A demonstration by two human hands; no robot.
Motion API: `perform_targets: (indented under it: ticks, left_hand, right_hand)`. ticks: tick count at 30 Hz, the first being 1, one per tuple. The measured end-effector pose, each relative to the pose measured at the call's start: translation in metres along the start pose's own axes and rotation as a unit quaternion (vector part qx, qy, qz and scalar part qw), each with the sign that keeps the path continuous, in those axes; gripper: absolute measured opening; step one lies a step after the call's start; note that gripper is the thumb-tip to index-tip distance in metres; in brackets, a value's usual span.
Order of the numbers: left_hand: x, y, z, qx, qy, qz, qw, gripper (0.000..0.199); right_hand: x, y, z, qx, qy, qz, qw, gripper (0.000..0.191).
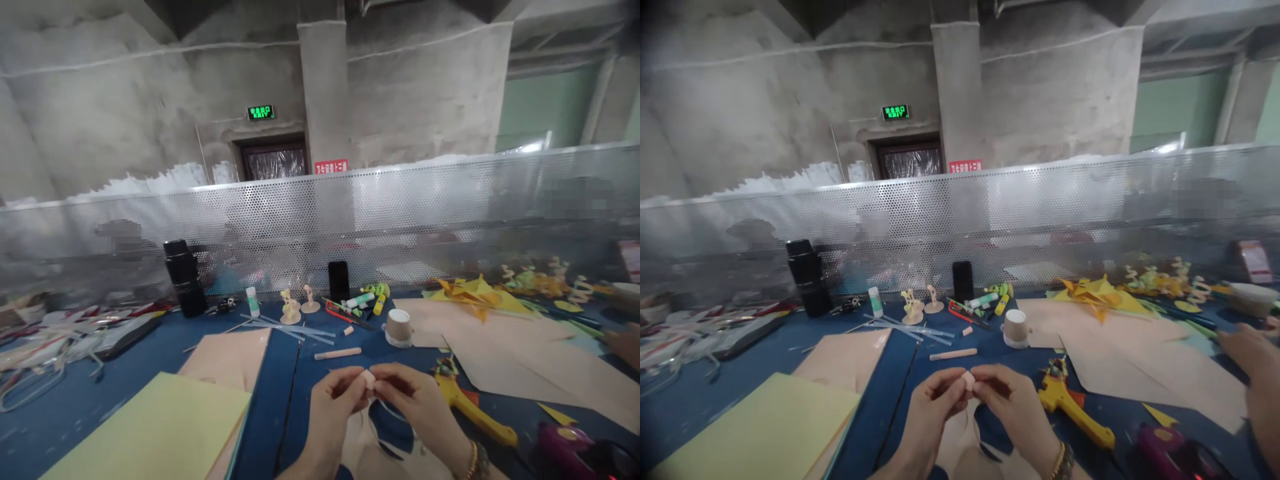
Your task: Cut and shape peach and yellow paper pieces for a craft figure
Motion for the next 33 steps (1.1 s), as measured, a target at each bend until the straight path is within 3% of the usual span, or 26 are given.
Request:
perform_targets:
  ticks: [7,10,15,20,27,33]
  left_hand:
    - [-0.009,-0.017,-0.003,0.075,-0.010,0.021,0.997,0.038]
    - [-0.010,-0.016,-0.003,0.076,-0.020,0.054,0.995,0.031]
    - [-0.011,-0.018,-0.005,0.080,-0.020,0.047,0.995,0.038]
    - [-0.014,-0.022,-0.009,0.085,-0.026,0.050,0.995,0.025]
    - [-0.016,-0.018,-0.008,0.047,-0.011,0.040,0.998,0.029]
    - [-0.011,-0.019,-0.010,0.060,0.007,0.032,0.998,0.028]
  right_hand:
    - [-0.003,0.007,-0.002,-0.010,-0.037,-0.003,0.999,0.024]
    - [-0.004,0.008,-0.003,-0.009,-0.049,-0.001,0.999,0.027]
    - [0.002,0.007,-0.005,-0.003,-0.028,0.010,1.000,0.021]
    - [0.009,0.011,-0.007,-0.034,-0.022,0.026,0.999,0.017]
    - [0.015,0.012,-0.008,-0.022,0.006,0.031,0.999,0.016]
    - [0.016,0.018,-0.007,-0.044,0.036,0.037,0.998,0.008]
Point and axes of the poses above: each hand's wrist, its own z-axis towards the middle knuckle, its own y-axis out of the back of the hand, x = y × z, the point moved 9 cm from there along z, towards the middle knuckle, and after that the axes turned 13 degrees about -z, right-handed, at the moved point
